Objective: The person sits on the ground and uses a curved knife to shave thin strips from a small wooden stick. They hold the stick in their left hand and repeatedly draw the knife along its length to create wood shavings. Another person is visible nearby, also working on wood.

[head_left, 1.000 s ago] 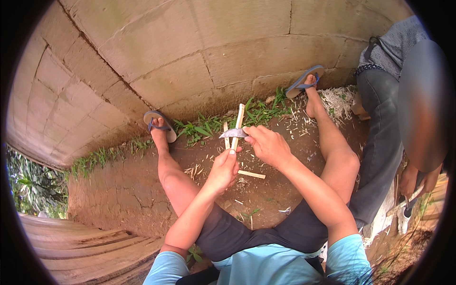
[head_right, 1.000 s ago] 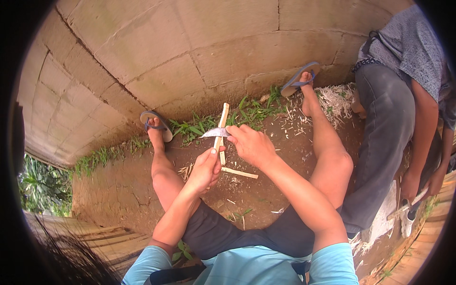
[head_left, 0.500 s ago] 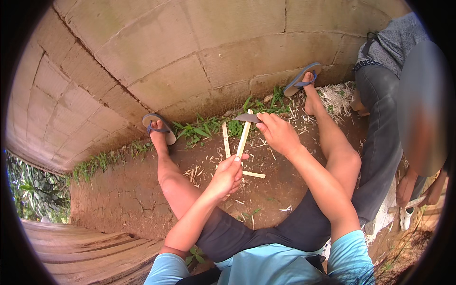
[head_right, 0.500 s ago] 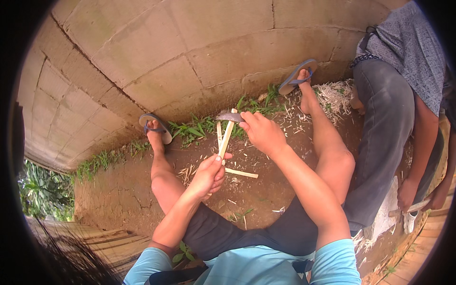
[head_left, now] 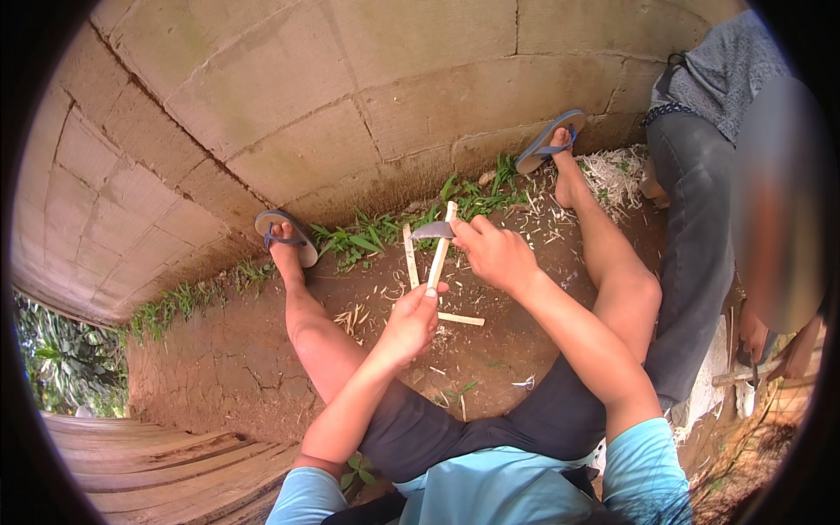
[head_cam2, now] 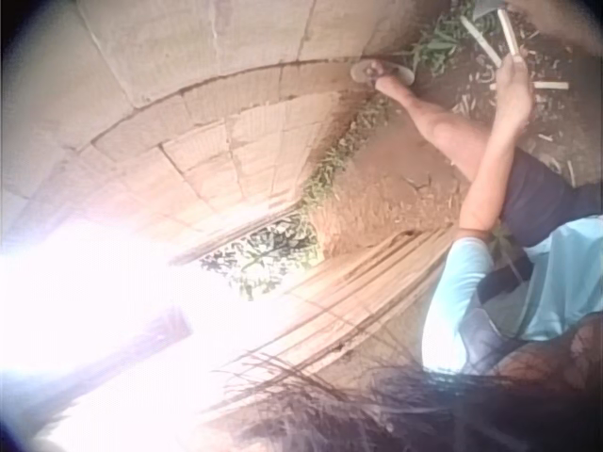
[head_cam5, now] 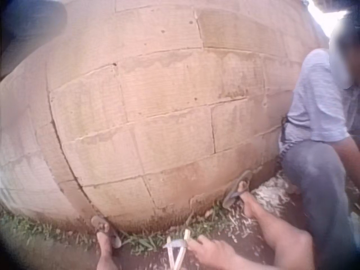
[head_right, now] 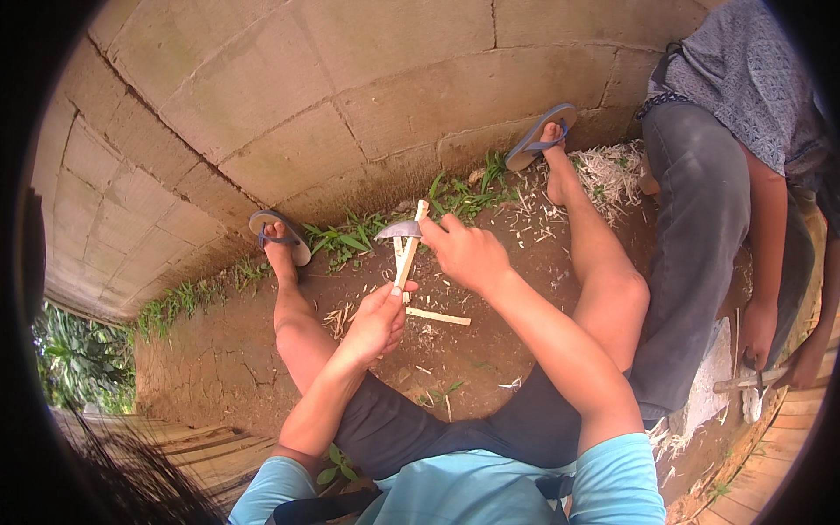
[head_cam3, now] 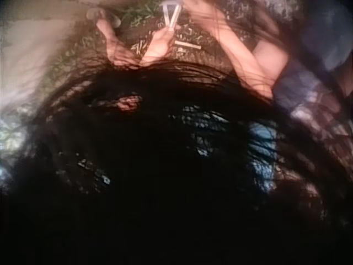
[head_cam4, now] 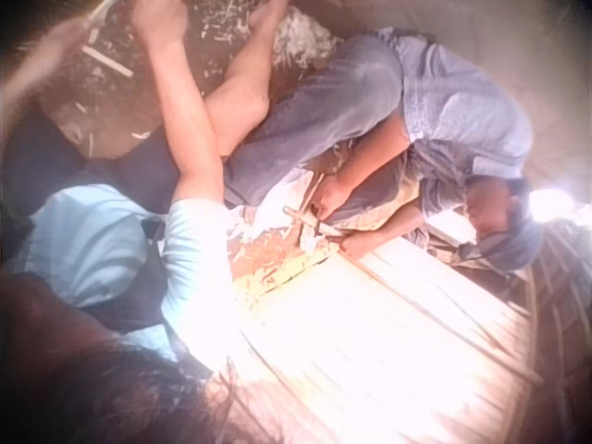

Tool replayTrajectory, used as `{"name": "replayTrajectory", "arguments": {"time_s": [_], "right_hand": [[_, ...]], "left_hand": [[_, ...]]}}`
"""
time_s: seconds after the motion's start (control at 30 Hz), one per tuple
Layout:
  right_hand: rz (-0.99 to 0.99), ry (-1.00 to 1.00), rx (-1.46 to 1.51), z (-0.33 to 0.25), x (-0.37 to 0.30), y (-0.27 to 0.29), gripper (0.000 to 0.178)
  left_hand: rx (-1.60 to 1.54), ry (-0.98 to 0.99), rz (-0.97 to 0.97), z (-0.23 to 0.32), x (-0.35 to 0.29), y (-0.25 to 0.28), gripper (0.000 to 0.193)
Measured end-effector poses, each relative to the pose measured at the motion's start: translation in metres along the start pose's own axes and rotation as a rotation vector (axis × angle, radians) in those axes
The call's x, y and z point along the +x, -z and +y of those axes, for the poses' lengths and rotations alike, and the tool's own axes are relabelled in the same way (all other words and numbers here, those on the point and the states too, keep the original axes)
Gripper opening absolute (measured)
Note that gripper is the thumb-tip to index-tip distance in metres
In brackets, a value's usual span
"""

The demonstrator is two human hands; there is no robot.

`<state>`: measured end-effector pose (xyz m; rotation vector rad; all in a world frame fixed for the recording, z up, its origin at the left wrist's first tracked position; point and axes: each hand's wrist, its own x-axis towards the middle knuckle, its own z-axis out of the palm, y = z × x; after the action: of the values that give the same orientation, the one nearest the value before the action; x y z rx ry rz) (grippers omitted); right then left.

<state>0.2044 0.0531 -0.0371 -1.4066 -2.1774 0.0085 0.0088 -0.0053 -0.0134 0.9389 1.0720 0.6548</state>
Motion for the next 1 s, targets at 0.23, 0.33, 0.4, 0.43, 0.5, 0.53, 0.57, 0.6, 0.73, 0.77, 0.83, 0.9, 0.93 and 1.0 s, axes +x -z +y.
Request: {"name": "replayTrajectory", "arguments": {"time_s": [0.23,0.33,0.4,0.43,0.5,0.53,0.57,0.6,0.73,0.77,0.83,0.9,0.93,1.0], "right_hand": [[-0.017,-0.072,0.121,0.006,-0.004,0.001,0.022],[-0.034,-0.169,0.197,0.01,-0.003,0.001,0.028],[-0.069,-0.321,0.347,0.008,-0.003,-0.003,0.034],[-0.094,-0.431,0.459,0.007,-0.002,-0.006,0.038],[-0.196,-0.584,0.62,0.006,-0.006,-0.008,0.056],[-0.178,-0.592,0.662,0.007,-0.008,-0.012,0.059],[-0.156,-0.6,0.702,0.007,-0.006,-0.012,0.062],[-0.133,-0.608,0.742,0.006,-0.005,-0.012,0.065],[-0.269,-0.883,1.238,0.003,0.005,0.01,0.051],[-0.232,-0.882,1.259,0.001,0.005,0.012,0.044],[-0.228,-0.939,1.241,0.007,0.005,0.01,0.039],[-0.174,-0.986,1.154,0.015,0.001,-0.001,0.03],[-0.096,-1.034,1.129,0.02,0.001,-0.006,0.029],[-0.072,-1.074,1.059,0.027,-0.002,-0.012,0.029]], "left_hand": [[0.37,-0.247,0.087,-0.03,0.009,0.01,0.03],[0.532,-0.304,0.14,-0.028,0.01,0.012,0.029],[0.583,-0.28,0.149,-0.026,0.014,0.016,0.029],[0.595,-0.245,0.133,-0.022,0.016,0.019,0.029],[0.605,-0.167,0.101,-0.015,0.019,0.019,0.029],[0.601,-0.17,0.096,-0.011,0.019,0.017,0.028],[0.598,-0.179,0.09,-0.006,0.018,0.014,0.028],[0.596,-0.188,0.083,-0.002,0.017,0.011,0.029],[0.509,-0.175,0.019,-0.007,0.027,0.023,0.029],[0.413,-0.086,-0.043,-0.006,0.029,0.026,0.027],[0.503,-0.064,-0.073,-0.002,0.038,0.031,0.026],[0.531,-0.006,-0.065,0.0,0.046,0.036,0.028],[0.562,0.006,-0.014,-0.002,0.052,0.039,0.03],[0.606,0.023,0.041,-0.002,0.056,0.038,0.03]]}}
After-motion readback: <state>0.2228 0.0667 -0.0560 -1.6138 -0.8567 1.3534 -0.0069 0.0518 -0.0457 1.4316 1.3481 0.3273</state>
